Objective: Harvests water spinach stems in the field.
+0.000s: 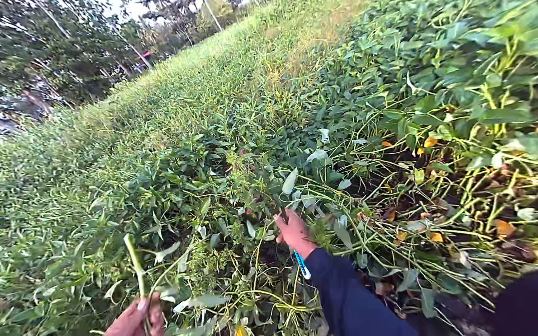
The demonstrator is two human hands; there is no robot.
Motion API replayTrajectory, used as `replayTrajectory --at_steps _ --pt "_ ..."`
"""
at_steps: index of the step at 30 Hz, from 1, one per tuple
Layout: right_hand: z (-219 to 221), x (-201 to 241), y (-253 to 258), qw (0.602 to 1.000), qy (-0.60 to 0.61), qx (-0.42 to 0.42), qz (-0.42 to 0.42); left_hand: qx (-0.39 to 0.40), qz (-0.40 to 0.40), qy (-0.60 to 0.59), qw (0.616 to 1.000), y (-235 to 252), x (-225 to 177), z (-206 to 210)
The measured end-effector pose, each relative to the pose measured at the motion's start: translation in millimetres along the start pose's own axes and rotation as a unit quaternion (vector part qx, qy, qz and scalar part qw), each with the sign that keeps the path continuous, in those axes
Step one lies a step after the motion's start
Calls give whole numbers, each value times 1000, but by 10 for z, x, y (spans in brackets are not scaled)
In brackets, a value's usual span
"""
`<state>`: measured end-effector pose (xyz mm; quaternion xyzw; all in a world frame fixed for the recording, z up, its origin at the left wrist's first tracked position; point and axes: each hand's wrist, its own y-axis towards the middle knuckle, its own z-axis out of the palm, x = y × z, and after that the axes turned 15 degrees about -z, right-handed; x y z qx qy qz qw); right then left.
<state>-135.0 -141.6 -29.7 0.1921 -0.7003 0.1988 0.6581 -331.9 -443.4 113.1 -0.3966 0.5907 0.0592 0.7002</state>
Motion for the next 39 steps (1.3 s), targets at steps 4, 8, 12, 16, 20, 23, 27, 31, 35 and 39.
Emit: replayTrajectory --at_steps 4,8,12,16,20,23,27,31,35,39 --pt "86 34 -1053 984 30 145 -96 -74 82 156 982 449 -146 870" --pt "258 -121 -1632 949 8 290 -126 -22 34 345 938 826 193 1466" --pt "-17 110 -1485 986 13 135 -95 -8 -22 354 935 1109 498 1627" --pt "-1078 296 -884 986 -19 -147 -80 -97 -3 243 965 1076 342 1619" --pt "-1909 -203 -301 963 8 -269 16 -178 97 248 947 1248 125 1952" --pt "-1874 -232 -38 980 66 -186 37 -124 74 378 915 1556 169 2372" --pt "-1663 -330 263 990 103 -64 67 -8 -57 483 874 1897 841 2636" --pt "-1681 -483 194 984 108 -27 140 57 -119 437 890 1872 833 2550" --pt "-1878 -610 -73 982 110 -94 122 86 -140 420 893 1583 386 2208" --pt "-1469 -351 -278 989 117 -77 56 122 -126 386 906 1230 198 2205"
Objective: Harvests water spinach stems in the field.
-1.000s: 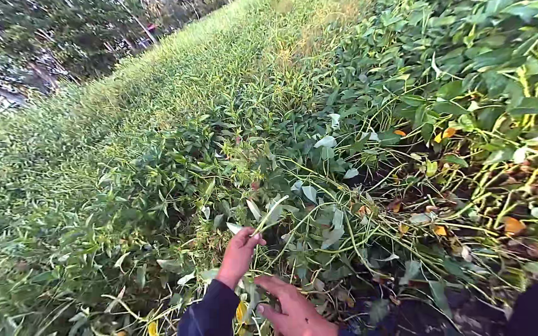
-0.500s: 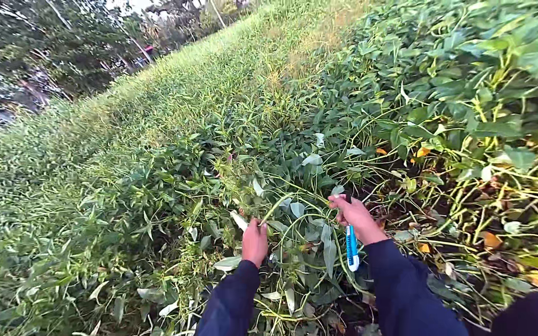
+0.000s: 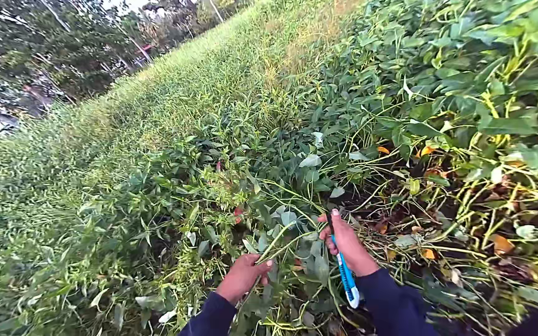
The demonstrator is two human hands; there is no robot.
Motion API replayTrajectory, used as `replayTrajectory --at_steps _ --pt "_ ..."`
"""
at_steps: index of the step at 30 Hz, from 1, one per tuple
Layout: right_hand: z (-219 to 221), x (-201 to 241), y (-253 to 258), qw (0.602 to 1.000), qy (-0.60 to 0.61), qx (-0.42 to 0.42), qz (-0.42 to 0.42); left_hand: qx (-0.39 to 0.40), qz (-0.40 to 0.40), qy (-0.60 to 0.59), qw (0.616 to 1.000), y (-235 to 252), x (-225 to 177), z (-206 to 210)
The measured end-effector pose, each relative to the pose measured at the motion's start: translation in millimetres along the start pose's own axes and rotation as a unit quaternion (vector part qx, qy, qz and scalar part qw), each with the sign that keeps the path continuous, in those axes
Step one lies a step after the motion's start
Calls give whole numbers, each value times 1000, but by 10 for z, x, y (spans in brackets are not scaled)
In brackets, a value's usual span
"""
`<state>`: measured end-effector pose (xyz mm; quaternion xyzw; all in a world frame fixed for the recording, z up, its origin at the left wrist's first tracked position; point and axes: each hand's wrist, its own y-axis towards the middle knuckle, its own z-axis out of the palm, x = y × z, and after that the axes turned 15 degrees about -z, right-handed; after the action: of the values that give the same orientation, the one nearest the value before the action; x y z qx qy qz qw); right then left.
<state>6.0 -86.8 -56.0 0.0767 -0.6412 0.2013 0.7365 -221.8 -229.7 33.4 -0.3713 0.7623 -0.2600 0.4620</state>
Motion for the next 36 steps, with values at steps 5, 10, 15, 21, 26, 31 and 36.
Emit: replayTrajectory --at_steps 5,10,15,21,26,31,36 --pt "536 -380 -133 974 -217 44 -43 3 41 40 998 -238 -58 197" --pt "209 -349 -148 942 -334 32 -36 -18 68 -32 997 -507 227 -136" --pt "140 376 584 986 -149 -25 -65 -128 70 -351 925 -848 713 -571" --pt "389 -18 998 907 -397 136 42 -291 82 -423 854 -963 809 -744" --pt "628 284 -239 897 -390 188 -89 -494 204 -205 820 -1006 613 -683" --pt "670 232 -976 852 -364 304 -221 -539 251 40 803 -872 433 -388" --pt "769 352 -1087 853 -311 341 -242 -212 66 116 968 -467 427 -6"
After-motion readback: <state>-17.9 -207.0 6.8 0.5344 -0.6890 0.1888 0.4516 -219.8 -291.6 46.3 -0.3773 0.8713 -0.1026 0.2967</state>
